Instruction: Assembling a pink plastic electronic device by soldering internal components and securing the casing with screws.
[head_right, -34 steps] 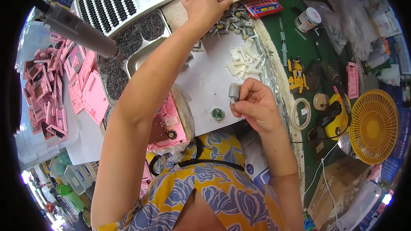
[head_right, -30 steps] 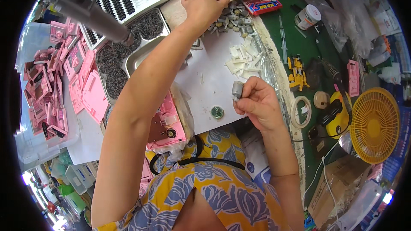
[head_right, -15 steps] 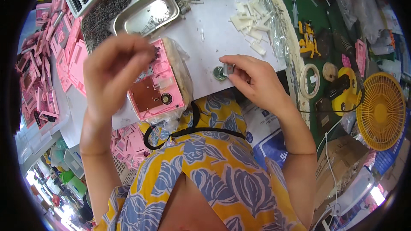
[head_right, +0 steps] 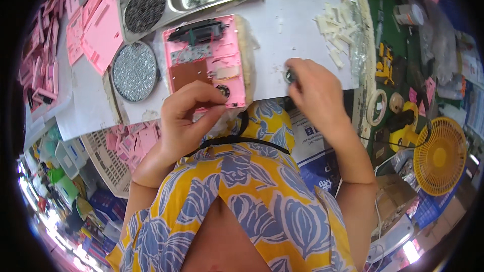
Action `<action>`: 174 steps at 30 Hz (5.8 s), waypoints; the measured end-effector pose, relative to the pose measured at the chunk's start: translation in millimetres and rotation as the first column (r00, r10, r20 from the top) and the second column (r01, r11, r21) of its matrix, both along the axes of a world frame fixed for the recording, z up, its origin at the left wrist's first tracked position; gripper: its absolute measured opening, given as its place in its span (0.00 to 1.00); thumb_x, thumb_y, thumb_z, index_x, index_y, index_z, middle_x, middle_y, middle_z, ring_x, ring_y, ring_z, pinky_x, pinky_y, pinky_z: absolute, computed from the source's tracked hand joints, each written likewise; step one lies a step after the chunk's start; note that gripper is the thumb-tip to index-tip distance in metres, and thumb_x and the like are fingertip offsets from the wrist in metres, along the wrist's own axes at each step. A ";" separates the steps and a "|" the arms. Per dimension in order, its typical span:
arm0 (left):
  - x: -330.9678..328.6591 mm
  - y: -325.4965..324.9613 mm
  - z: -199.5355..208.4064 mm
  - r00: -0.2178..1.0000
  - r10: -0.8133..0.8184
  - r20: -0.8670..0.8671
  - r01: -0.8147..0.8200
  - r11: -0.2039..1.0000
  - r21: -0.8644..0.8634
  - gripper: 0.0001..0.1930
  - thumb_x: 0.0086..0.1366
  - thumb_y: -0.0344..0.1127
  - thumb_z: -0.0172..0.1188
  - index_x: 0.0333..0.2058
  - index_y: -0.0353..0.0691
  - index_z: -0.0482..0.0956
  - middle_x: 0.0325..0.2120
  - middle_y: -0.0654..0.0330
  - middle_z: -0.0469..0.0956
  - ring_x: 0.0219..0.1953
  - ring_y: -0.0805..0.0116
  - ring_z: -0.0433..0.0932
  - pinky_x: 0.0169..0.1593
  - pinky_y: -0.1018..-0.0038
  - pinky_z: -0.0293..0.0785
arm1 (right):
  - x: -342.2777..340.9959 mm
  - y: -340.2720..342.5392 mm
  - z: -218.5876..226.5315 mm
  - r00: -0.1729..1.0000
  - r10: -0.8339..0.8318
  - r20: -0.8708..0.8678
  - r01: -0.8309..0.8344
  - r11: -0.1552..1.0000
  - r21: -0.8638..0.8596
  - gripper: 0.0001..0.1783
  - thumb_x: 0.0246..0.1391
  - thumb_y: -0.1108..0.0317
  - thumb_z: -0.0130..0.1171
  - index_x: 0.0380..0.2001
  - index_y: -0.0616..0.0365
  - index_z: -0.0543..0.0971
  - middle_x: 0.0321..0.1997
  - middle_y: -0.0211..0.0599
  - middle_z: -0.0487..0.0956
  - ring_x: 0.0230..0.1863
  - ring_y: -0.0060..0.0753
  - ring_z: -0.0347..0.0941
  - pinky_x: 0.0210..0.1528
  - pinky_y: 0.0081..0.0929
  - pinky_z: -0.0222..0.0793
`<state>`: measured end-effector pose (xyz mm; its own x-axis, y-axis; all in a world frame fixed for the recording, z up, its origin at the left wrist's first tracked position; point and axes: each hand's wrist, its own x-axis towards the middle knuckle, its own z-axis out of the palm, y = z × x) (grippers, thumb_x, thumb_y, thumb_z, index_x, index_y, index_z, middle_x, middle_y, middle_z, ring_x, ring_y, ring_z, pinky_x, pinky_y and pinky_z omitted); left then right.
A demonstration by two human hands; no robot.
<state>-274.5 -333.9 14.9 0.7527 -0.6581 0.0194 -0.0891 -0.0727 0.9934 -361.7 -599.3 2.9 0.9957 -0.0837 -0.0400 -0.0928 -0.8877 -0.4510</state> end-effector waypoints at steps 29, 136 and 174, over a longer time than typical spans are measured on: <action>1.0 4.4 -18.6 0.845 0.108 0.523 -0.058 0.992 -0.112 0.18 0.54 0.15 0.69 0.43 0.33 0.76 0.35 0.51 0.82 0.39 0.61 0.83 0.41 0.70 0.80 | 27.5 60.1 17.9 0.932 0.171 0.321 -0.330 0.768 0.549 0.23 0.45 0.78 0.72 0.47 0.59 0.81 0.42 0.38 0.84 0.34 0.33 0.82 0.33 0.26 0.77; 55.7 40.5 -28.8 0.860 0.311 0.405 -0.329 0.944 -0.027 0.05 0.59 0.23 0.68 0.35 0.33 0.86 0.32 0.58 0.79 0.28 0.73 0.76 0.30 0.79 0.72 | 99.2 64.3 30.9 0.922 0.334 0.196 -0.304 0.937 -0.170 0.18 0.40 0.66 0.74 0.39 0.53 0.86 0.60 0.40 0.77 0.65 0.53 0.61 0.66 0.47 0.58; 47.7 38.2 -19.2 0.841 0.379 0.386 -0.502 0.813 0.296 0.09 0.57 0.28 0.70 0.37 0.39 0.83 0.28 0.60 0.79 0.28 0.65 0.76 0.33 0.70 0.72 | 90.2 77.7 -7.3 0.941 0.095 0.326 -0.223 0.896 0.384 0.06 0.45 0.73 0.72 0.29 0.56 0.85 0.23 0.30 0.79 0.28 0.32 0.71 0.36 0.30 0.67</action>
<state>-226.8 -295.7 -4.2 0.9593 -0.2587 0.1129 -0.2391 -0.5323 0.8121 -271.4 -521.6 -4.4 0.9656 0.0369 0.2574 0.2261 -0.6084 -0.7607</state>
